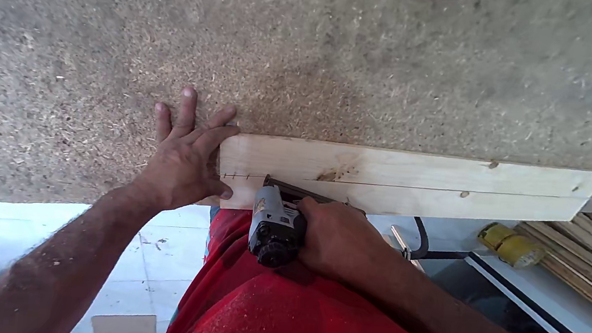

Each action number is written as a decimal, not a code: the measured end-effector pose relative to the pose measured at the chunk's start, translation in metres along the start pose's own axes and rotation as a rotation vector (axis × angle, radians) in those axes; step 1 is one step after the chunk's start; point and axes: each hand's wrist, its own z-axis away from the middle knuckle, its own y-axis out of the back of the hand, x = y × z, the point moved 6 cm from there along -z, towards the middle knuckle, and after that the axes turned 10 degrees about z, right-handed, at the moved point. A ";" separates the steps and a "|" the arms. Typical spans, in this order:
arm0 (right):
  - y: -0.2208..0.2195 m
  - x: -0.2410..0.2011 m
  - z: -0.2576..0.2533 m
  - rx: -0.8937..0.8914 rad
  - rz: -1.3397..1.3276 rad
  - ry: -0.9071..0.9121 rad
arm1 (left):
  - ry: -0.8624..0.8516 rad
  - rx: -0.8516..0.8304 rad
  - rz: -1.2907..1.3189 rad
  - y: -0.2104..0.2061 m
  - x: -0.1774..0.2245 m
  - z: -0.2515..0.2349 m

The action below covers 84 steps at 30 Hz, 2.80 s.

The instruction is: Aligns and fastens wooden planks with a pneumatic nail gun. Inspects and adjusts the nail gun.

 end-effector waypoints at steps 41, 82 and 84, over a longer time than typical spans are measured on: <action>-0.067 0.230 0.059 0.067 -0.082 -0.125 | 0.221 0.513 -0.349 -0.089 0.087 -0.026; -0.083 0.314 0.070 0.047 -0.063 -0.012 | 0.273 0.645 -0.372 -0.159 0.171 -0.082; -0.082 0.323 0.072 0.055 -0.061 0.026 | 0.265 0.657 -0.379 -0.160 0.169 -0.081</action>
